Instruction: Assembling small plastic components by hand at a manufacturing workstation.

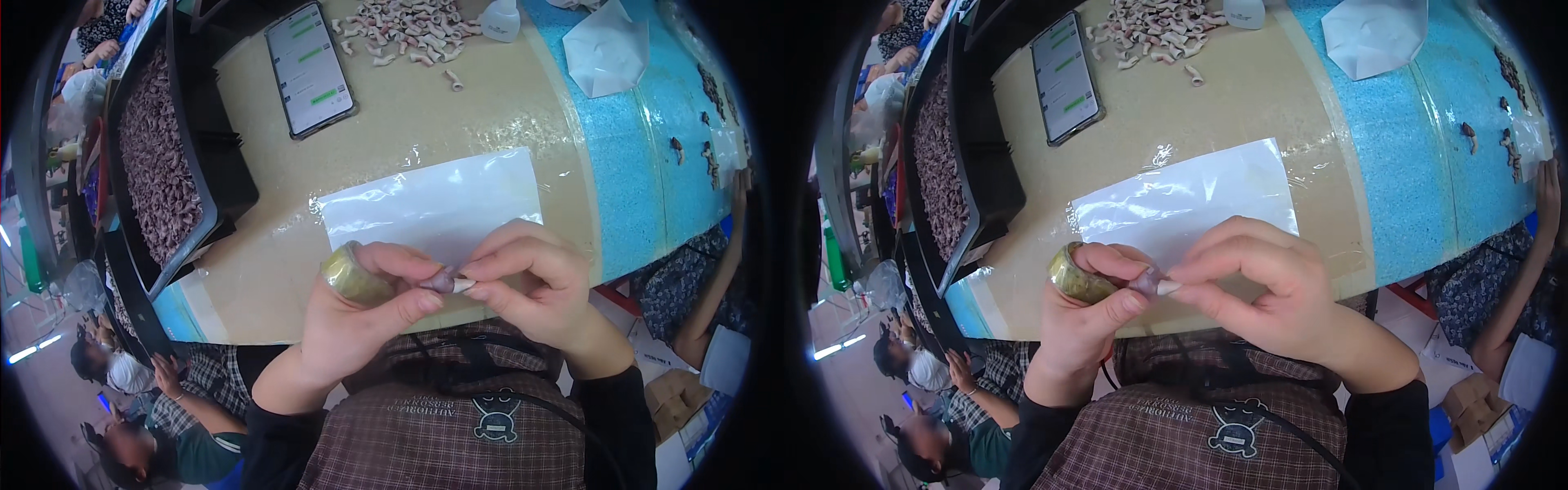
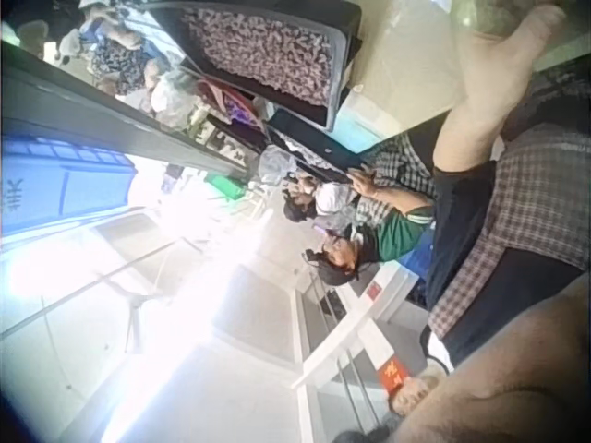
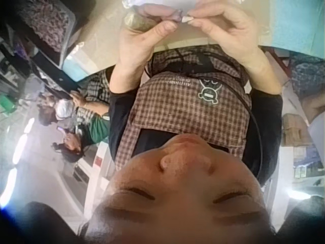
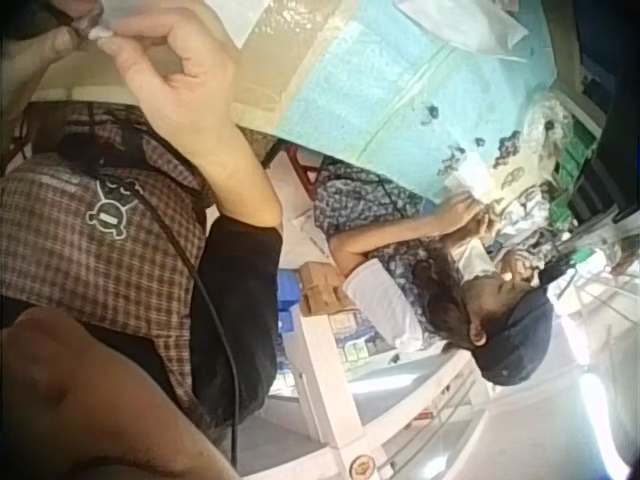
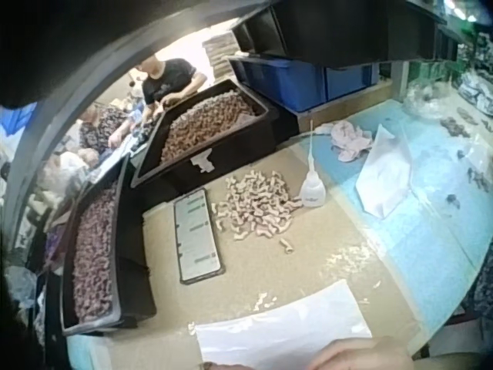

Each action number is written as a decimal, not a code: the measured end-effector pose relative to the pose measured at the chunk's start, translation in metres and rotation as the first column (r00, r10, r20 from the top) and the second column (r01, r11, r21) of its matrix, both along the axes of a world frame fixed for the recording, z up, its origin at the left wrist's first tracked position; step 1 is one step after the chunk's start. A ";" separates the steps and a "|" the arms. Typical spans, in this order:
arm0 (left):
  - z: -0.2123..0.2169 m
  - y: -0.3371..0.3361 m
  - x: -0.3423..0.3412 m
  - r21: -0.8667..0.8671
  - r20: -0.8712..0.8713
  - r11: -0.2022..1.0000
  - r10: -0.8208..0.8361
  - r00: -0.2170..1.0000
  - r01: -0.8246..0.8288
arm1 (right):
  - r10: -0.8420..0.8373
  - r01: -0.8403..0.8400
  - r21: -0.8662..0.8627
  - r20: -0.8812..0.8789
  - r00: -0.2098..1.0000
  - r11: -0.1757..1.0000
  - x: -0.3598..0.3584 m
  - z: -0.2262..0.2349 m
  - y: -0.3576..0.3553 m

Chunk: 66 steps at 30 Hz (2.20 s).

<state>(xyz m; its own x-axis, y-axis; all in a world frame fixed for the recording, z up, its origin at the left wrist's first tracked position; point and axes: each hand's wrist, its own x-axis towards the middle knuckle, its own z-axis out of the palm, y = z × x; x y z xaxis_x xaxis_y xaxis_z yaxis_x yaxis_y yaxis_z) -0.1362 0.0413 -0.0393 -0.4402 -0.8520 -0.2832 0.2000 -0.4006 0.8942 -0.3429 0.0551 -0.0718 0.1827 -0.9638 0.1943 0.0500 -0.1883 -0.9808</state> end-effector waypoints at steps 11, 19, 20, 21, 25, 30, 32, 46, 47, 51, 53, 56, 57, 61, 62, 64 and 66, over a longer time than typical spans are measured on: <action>0.001 0.014 -0.004 -0.141 0.095 0.990 0.038 0.995 -0.024 | 0.013 -0.025 -0.186 -0.069 0.998 0.982 0.001 -0.003 0.000; 0.020 -0.002 -0.006 -0.167 0.192 0.986 0.043 0.980 -0.010 | -0.172 0.165 -0.120 -0.050 0.984 0.979 0.012 -0.004 0.011; 0.026 -0.001 -0.003 -0.175 0.176 0.984 0.054 0.983 -0.023 | -0.185 0.180 -0.113 -0.031 0.982 0.977 0.011 -0.006 0.012; 0.025 0.007 -0.003 -0.177 0.138 0.982 0.086 0.987 -0.060 | -0.164 0.155 -0.126 -0.063 0.984 0.980 0.009 -0.004 0.017; 0.029 0.025 0.005 -0.251 0.084 0.963 0.127 0.988 -0.102 | -0.078 0.063 -0.204 -0.067 0.995 0.977 0.005 -0.013 0.018; 0.021 0.036 -0.008 -0.396 0.065 0.904 0.200 0.978 -0.159 | -0.117 0.109 -0.214 -0.023 0.993 0.971 0.000 -0.025 0.021; 0.024 0.032 -0.019 -0.449 0.059 0.882 0.188 0.980 -0.142 | -0.109 0.119 -0.207 0.059 0.992 0.971 -0.005 -0.018 0.022; 0.061 -0.061 0.140 -0.742 0.623 0.669 0.655 0.427 0.055 | -0.654 0.642 -0.380 -0.712 0.256 0.665 -0.201 -0.046 0.003; 0.062 -0.076 0.148 -0.668 0.722 0.737 0.611 0.326 0.098 | -0.694 0.561 -0.551 -0.717 0.060 0.618 -0.191 -0.041 0.002; 0.049 -0.121 0.142 -0.546 0.830 0.695 0.527 0.185 0.468 | -0.703 0.402 -0.640 -0.711 0.012 0.655 -0.114 0.000 -0.015; 0.037 -0.129 0.156 -0.491 0.821 0.595 0.561 0.110 0.636 | -0.576 0.189 -0.549 -0.723 0.382 0.814 -0.072 0.002 -0.046; 0.019 -0.126 0.183 -0.499 0.825 0.665 0.562 0.068 0.555 | -0.403 -0.097 -0.522 -0.751 0.524 0.847 -0.028 0.004 -0.089; 0.012 -0.126 0.193 -0.532 0.789 0.627 0.611 0.064 0.570 | -0.420 -0.130 -0.550 -0.751 0.510 0.825 -0.019 0.005 -0.097; 0.013 -0.137 0.184 -0.546 0.838 0.743 0.482 0.257 0.387 | -0.417 -0.114 -0.500 -0.810 0.413 0.858 -0.002 -0.012 -0.118; 0.012 -0.138 0.182 -0.553 0.830 0.761 0.467 0.306 0.339 | -0.398 -0.112 -0.479 -0.820 0.412 0.871 0.000 -0.015 -0.120; 0.015 -0.134 0.177 -0.552 0.832 0.757 0.470 0.295 0.350 | -0.369 -0.115 -0.447 -0.836 0.405 0.887 0.005 -0.018 -0.118; 0.011 -0.134 0.187 -0.591 0.797 0.635 0.555 0.239 0.498 | -0.368 -0.115 -0.441 -0.844 0.391 0.890 0.005 -0.017 -0.115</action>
<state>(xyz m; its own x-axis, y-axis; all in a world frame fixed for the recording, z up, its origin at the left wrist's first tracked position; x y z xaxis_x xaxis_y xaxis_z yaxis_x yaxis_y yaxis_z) 0.0506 -0.0924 -0.0280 -0.2931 -0.9375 0.1877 -0.8972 0.3375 0.2849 -0.3376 -0.0601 -0.0888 0.3594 -0.8727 0.3305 -0.8544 -0.4502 -0.2594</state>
